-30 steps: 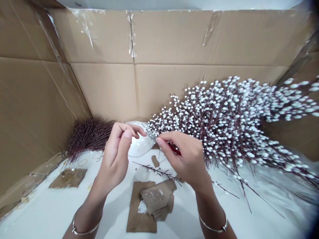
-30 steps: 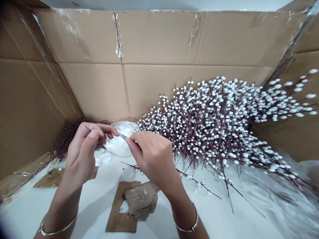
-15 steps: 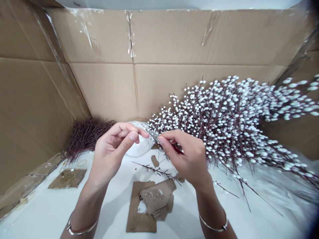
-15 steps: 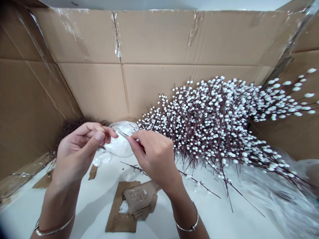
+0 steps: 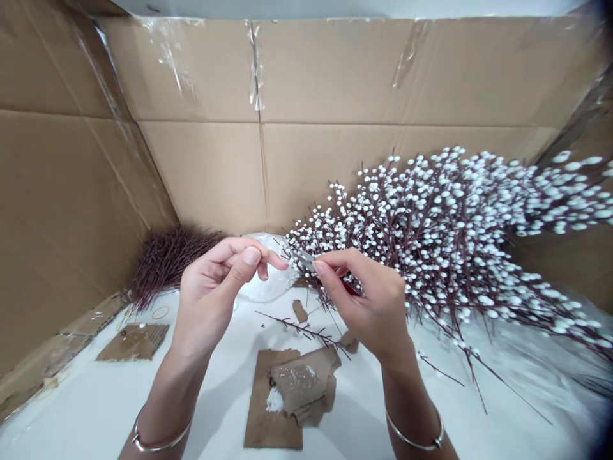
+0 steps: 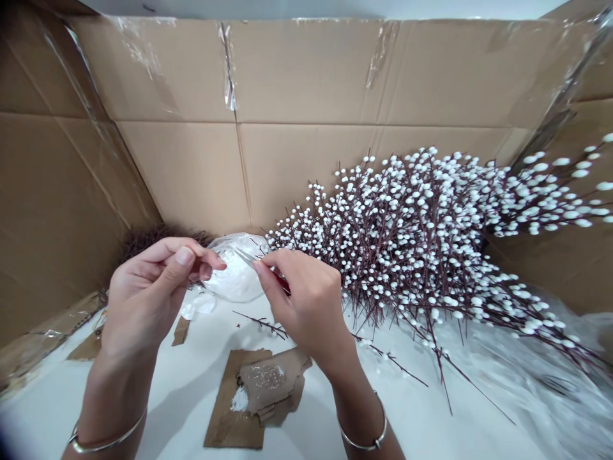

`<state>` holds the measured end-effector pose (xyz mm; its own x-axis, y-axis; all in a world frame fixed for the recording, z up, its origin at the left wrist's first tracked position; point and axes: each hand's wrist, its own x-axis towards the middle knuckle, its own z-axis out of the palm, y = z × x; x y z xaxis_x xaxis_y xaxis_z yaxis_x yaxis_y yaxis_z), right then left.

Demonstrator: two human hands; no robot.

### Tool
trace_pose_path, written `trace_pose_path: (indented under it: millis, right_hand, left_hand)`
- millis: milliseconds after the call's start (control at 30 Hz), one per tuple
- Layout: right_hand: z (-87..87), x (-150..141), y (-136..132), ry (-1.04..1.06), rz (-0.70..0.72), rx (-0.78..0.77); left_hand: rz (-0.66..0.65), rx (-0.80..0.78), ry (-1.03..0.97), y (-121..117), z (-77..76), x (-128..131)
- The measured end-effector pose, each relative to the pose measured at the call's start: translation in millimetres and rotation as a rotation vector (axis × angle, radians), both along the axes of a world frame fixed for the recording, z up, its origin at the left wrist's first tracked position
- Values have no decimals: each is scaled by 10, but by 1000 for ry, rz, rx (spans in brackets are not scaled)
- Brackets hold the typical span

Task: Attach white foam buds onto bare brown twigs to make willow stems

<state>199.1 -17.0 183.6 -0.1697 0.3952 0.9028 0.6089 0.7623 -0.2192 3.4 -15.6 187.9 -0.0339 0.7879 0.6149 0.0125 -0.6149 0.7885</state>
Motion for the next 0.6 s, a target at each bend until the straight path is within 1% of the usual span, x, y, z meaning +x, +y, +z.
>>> trace_pose_path:
  millis: [367, 600]
  right_hand:
    - [1, 3, 9, 2, 3, 5]
    - [7, 3, 14, 8, 19, 2]
  left_hand:
    - [-20, -17, 2, -3, 9, 13]
    - [-63, -9, -23, 14, -1, 1]
